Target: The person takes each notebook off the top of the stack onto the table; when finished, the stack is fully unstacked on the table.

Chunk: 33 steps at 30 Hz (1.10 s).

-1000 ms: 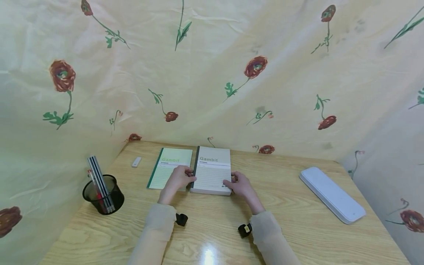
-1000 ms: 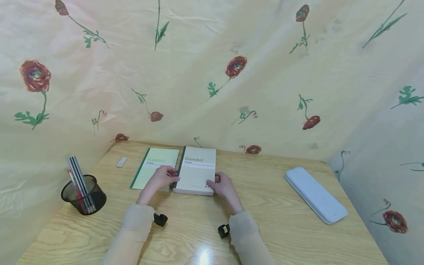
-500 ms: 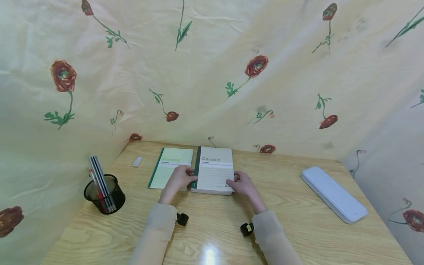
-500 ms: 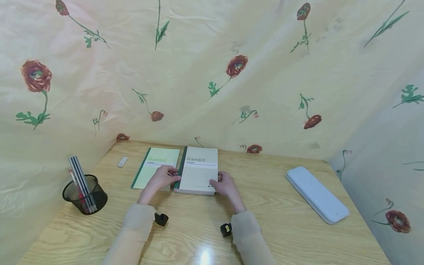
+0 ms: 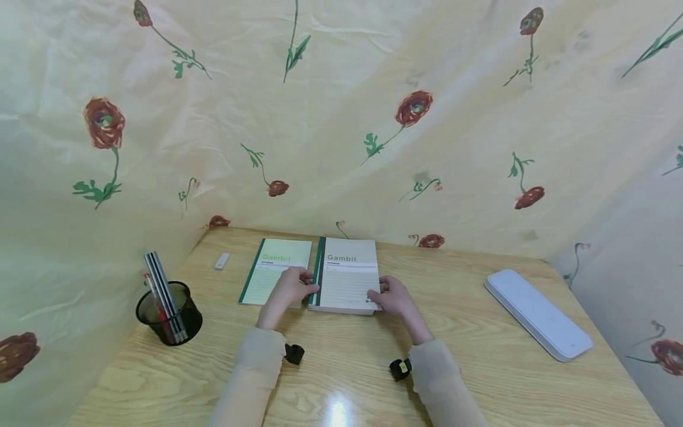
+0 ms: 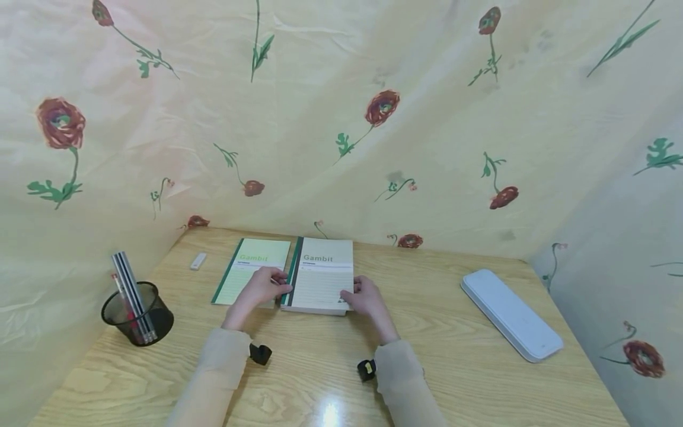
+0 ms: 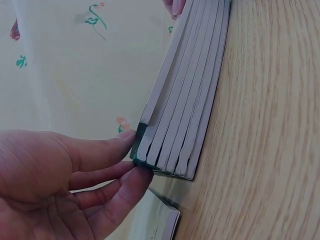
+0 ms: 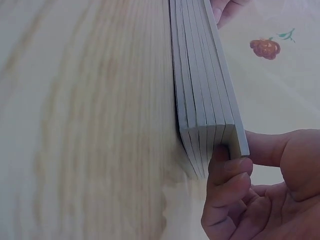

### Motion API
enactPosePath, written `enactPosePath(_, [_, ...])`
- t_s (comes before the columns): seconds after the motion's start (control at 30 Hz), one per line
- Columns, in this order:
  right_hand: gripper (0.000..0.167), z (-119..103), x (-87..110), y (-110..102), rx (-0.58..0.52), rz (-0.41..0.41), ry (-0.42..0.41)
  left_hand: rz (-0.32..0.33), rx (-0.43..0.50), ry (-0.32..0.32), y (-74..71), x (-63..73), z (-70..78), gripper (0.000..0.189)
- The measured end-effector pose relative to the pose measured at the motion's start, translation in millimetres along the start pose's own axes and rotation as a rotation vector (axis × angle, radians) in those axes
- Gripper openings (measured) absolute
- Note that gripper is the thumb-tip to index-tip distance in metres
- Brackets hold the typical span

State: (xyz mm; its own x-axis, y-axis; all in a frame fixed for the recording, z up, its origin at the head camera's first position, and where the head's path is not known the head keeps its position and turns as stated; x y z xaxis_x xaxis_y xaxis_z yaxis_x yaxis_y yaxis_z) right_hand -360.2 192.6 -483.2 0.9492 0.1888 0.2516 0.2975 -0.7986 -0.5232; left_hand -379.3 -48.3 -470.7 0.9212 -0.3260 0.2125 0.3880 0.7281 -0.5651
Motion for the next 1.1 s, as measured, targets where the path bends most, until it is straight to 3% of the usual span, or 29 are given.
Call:
enactPosePath(0.77, [0.043, 3.1, 3.3, -15.1, 0.001, -0.018, 0.01, -0.005, 0.016, 0.003, 1.4, -2.5, -3.4, 0.031])
enactPosePath(1.1, [0.043, 10.2, 6.2, -22.0, -0.067, -0.036, 0.052, -0.001, 0.009, 0.008, 1.1, -1.6, -3.1, 0.032])
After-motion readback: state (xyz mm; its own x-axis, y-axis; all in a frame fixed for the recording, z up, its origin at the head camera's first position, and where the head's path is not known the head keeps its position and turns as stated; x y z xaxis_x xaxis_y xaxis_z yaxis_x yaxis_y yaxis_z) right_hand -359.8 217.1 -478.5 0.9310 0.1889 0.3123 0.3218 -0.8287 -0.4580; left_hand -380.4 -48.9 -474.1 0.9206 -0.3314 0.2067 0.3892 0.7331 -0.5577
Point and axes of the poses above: each hand's wrist, its own x-axis away from the middle knuckle, its own y-axis out of the palm, z = x × y, the point moved 10 cm from there along -x, towards the middle knuckle, and after that the axes turned 13 degrees about -z, right-handed, at the moved point
